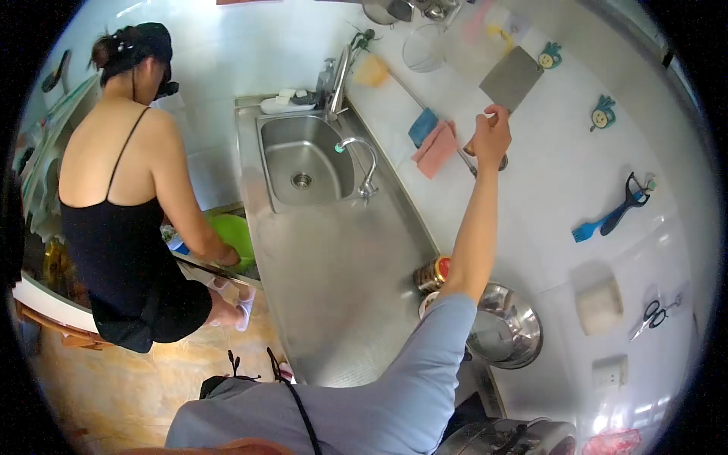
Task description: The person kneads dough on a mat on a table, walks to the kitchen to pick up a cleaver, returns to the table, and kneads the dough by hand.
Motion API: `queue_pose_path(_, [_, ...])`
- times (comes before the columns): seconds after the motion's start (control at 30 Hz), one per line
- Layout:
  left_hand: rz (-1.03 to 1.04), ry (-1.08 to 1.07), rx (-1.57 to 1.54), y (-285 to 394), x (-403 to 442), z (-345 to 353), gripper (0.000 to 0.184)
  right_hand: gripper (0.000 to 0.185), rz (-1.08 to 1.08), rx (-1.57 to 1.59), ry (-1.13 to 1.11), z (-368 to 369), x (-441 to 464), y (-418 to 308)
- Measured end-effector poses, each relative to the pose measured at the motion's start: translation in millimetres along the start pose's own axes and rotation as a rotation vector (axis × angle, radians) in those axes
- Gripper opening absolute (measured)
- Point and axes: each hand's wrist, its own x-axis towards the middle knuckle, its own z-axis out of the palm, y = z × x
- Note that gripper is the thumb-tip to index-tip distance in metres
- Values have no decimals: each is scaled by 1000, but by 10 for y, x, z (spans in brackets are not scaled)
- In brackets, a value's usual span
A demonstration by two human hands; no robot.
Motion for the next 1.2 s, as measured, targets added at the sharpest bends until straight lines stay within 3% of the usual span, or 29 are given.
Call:
queue_pose_path(0.1, [6, -1, -1, -46, 39, -26, 21, 21, 137, -39, -26, -150, 114, -357])
queue_pose_path(0.2, [10, -5, -21, -136, 54, -61, 22, 21, 119, -159, -34, -84, 282, -389])
queue_pose_path(0.3, [19, -2, -42, -156, 64, -107, 22, 21, 370, 756, -106, -71, 493, -286])
queue_pose_path(0.33, [17, 2, -48, -174, 68, -114, 22, 24, 432, 849, -105, -179, 476, -558])
queue_pose_path(0.43, [17, 12, -67, -285, 79, -154, 23, 24, 365, 662, -73, -152, 478, -744])
queue_pose_path(0.5, [12, 22, -93, -372, 82, -181, 23, 24, 156, 347, 6, -7, 399, -832])
queue_pose_path(0.63, [-10, 49, -140, -632, 51, -260, 24, 24, 273, 740, -60, 54, 484, -987])
queue_pose_path(0.7, [-24, 67, -159, -799, 11, -320, 24, 22, 262, 817, 13, 78, 275, -1140])
queue_pose_path(0.83, [-47, 111, -185, -1437, -107, -556, 25, 27, 225, 1037, 123, -130, -937, -1598])
queue_pose_path(0.9, [-39, 129, -120, -2042, -200, -658, 25, 34, 154, 792, 199, -346, -1787, -1944])
queue_pose_path(0.93, [0, 134, 1, -2425, -227, -682, 25, 37, 191, 721, 132, -500, -2207, -2025])
queue_pose_path(1.0, [141, 156, 403, -3054, -374, -682, 26, 38, -17, 637, 216, -611, -2799, -2146])
queue_pose_path(1.07, [246, 233, 682, -3414, -365, -733, 26, 33, -118, 843, 187, -886, -3396, -3106])
queue_pose_path(1.13, [261, 324, 611, -3460, -179, -947, 25, 41, -220, 1030, -72, -1060, -3967, -3624])
queue_pose_path(1.17, [264, 292, 738, -3452, -78, -1065, 26, 34, -394, 888, -257, -1208, -4155, -3923])
queue_pose_path(1.2, [118, 369, 289, -3666, 178, -1203, 26, 27, -574, 727, -417, -1335, -4414, -4222])
